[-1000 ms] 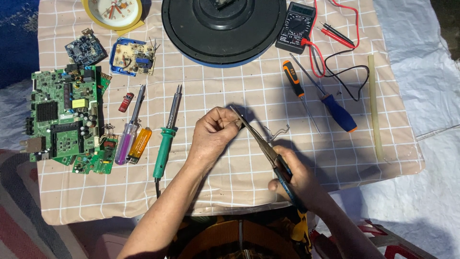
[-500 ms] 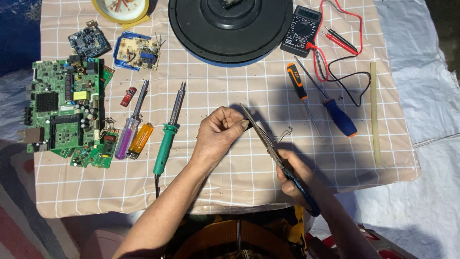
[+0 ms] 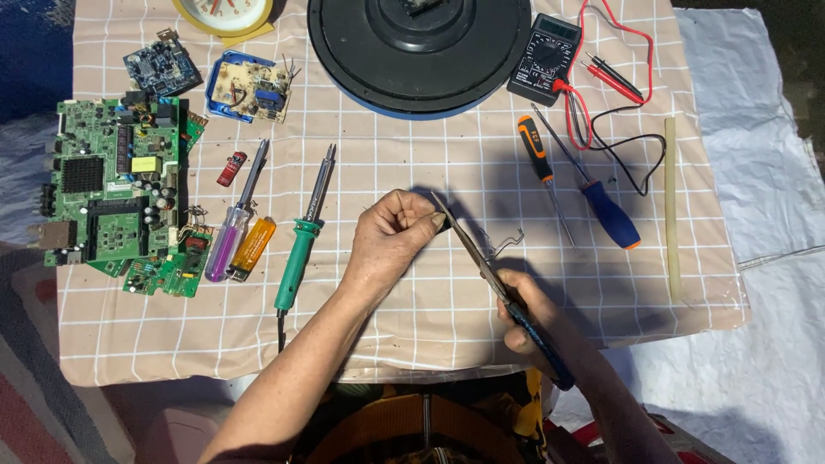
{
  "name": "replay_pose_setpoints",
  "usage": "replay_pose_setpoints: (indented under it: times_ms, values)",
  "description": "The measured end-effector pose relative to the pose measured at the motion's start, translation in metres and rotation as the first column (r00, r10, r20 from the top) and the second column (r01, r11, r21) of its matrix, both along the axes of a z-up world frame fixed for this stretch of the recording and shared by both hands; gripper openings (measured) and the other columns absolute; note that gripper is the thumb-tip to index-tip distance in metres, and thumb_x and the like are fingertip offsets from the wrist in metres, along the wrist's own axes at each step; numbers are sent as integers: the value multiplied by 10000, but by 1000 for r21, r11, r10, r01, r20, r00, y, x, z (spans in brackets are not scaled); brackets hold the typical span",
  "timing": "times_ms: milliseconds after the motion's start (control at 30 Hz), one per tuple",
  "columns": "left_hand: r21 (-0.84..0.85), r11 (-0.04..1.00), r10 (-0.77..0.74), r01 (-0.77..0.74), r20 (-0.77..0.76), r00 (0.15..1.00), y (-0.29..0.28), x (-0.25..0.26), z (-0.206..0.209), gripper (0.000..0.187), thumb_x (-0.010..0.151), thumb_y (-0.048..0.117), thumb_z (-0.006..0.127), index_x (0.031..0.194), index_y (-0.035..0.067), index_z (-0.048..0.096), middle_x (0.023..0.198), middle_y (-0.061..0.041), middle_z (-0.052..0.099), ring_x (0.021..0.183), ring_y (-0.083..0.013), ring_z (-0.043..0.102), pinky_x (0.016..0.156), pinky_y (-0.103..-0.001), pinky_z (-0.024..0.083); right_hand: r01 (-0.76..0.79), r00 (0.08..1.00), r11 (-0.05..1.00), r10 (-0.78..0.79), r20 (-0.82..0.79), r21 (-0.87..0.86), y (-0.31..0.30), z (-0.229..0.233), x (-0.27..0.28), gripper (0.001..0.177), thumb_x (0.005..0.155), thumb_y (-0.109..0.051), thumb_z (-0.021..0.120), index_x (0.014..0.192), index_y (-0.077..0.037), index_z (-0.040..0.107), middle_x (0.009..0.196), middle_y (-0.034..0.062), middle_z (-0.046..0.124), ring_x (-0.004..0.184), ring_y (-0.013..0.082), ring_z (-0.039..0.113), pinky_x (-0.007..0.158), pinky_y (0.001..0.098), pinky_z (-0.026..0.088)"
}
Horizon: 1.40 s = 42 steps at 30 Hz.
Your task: The person cuts a wire with scissors, twists the ends together, and uses a lighter to heat the connection. They then handle a black circular plastic object, placing it on the table and adjusting its position.
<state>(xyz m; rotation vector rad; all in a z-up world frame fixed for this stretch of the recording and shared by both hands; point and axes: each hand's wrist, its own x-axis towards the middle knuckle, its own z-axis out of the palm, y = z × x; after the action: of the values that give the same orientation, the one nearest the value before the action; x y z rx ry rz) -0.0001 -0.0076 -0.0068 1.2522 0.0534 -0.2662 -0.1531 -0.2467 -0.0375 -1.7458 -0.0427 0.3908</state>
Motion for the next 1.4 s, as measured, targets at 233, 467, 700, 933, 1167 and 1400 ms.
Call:
replay_pose_setpoints:
  times_ms: [233,467,700,933,1167,1400]
  values:
    - [15,1000,6,-7,37,999,-3,-1,-17,194,789,-55,805,947,9,714,740,-33,692,682,-49,682,691,-221,599,43,999,996,-42,5,-83,4,16,1,1004,722,-696,786,1439,-61,482,906,105,638,771,196,652,748,339,555]
    - [13,1000,25,-26,60,998,-5,-5,-5,247,799,-48,797,1012,14,689,798,-42,709,712,-55,692,710,-226,610,79,997,991,-77,25,-108,2,-3,2,1025,695,-738,764,1430,-74,501,908,134,671,784,244,683,757,375,558]
    - [-102,950,-285,296,114,952,12,-7,26,833,766,-49,815,1512,26,451,1295,-163,578,942,-136,703,866,-301,636,-24,998,984,35,-58,177,9,69,7,931,816,-695,671,1465,-62,457,824,62,642,604,89,563,546,260,503]
    - [-275,795,-510,541,183,841,28,0,21,623,809,-47,820,1390,19,605,1221,-125,708,1061,-163,708,940,-334,609,-201,977,795,121,174,572,15,54,-1,553,1089,-311,402,1577,-59,337,1014,208,612,686,119,538,582,216,448]
    - [-230,798,-551,557,96,829,28,1,18,473,827,31,831,1270,6,668,902,-91,716,640,-91,671,558,-210,592,-164,986,798,126,106,580,5,51,-4,589,1050,-263,562,1541,8,384,1054,266,677,702,174,593,627,274,516]
    - [-147,835,-531,530,35,847,32,-3,1,492,868,-18,762,1338,-3,616,840,-169,715,659,-134,689,573,-217,578,-200,974,856,121,190,477,1,44,-3,576,1056,-229,511,1582,-57,349,1025,201,715,684,124,585,632,211,507]
